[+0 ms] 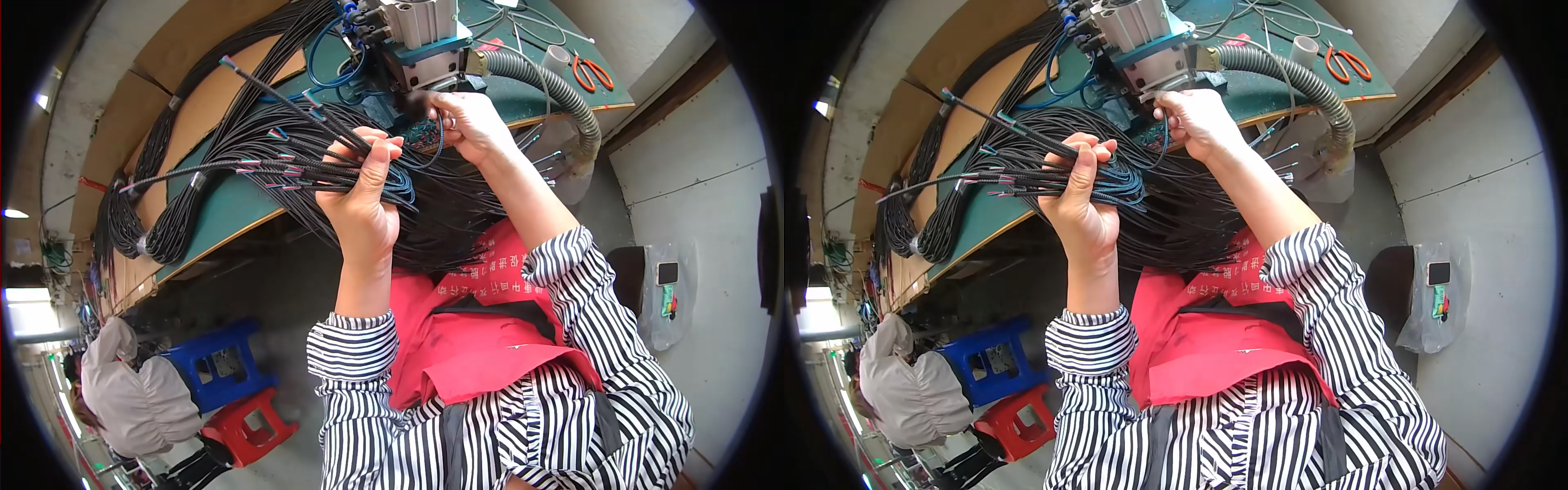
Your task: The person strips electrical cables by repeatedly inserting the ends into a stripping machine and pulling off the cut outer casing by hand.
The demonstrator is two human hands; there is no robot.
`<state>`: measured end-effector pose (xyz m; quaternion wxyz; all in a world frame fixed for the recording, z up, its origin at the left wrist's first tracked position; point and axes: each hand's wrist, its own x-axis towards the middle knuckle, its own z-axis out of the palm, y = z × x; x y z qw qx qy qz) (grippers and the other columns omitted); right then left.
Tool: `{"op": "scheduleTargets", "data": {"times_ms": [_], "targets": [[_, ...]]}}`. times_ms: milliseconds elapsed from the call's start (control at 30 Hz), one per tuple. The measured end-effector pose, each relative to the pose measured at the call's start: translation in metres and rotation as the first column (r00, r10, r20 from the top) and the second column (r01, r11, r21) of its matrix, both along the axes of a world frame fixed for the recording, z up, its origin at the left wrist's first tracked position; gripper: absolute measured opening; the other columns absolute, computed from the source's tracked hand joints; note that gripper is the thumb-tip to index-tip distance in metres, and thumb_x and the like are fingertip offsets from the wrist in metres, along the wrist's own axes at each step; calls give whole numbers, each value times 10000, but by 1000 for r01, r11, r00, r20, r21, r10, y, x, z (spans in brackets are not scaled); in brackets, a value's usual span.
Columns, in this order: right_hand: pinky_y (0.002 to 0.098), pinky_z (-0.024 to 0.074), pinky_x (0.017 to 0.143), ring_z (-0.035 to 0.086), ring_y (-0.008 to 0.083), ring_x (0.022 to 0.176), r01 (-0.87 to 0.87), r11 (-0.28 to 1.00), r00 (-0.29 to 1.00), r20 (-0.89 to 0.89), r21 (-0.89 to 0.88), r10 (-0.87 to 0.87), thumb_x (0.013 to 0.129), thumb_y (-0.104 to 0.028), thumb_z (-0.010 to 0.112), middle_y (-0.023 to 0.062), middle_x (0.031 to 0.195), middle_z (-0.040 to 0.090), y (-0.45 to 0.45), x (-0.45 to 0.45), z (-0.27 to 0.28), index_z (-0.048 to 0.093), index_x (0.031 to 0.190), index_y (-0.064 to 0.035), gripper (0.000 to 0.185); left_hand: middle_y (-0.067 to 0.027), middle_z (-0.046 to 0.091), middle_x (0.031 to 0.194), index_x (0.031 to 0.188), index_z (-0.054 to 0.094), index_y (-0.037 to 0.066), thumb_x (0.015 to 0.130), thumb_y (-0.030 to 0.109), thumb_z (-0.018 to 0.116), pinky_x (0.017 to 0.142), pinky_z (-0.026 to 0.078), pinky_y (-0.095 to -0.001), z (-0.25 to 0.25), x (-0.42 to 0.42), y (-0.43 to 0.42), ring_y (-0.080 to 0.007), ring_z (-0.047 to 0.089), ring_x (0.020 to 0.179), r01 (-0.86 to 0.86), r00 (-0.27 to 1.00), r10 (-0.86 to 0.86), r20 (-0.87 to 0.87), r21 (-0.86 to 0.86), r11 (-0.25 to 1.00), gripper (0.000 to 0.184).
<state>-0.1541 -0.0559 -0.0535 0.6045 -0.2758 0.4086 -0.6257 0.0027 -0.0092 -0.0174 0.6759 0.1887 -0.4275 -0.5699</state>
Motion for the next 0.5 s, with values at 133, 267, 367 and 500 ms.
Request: {"op": "scheduleTargets", "data": {"times_ms": [133, 267, 367, 500], "targets": [[170, 293, 407, 412, 50, 478, -21, 999, 1000, -20, 24, 22, 794, -185, 617, 20, 637, 543, 2, -2, 1, 595, 774, 9, 196, -88, 573, 863, 858, 564, -23, 779, -10, 610, 767, 466, -291, 2, -3, 2, -148, 571, 758, -6, 1000, 6, -4, 4, 1000, 93], [165, 360, 509, 465, 54, 574, 253, 851, 490, -697, -461, -523, 817, -194, 598, 43, 748, 575, 24, 12, 21, 609, 882, 27, 231, -74, 573, 865, 870, 572, -35, 764, -28, 623, 756, 457, -261, 2, -3, 2, -146, 566, 777, 18, 1000, -18, 9, 24, 1000, 118], [177, 406, 619, 513, 71, 689, -25, 740, 575, -615, -673, -540, 830, -140, 588, 75, 900, 571, 58, 25, 57, 600, 952, 29, 209, -76, 560, 900, 868, 577, -47, 752, -44, 632, 750, 447, -253, -4, -9, 3, -139, 548, 821, 9, 997, -6, 80, -32, 999, 128], [189, 433, 614, 539, 78, 695, -149, 645, 674, -554, -750, -489, 818, -71, 593, 83, 870, 585, 64, 30, 63, 603, 937, 31, 157, -80, 545, 920, 872, 577, -57, 747, -61, 629, 739, 439, -245, 0, -12, 5, -134, 526, 846, 19, 993, -11, 115, -71, 997, 135]]}}
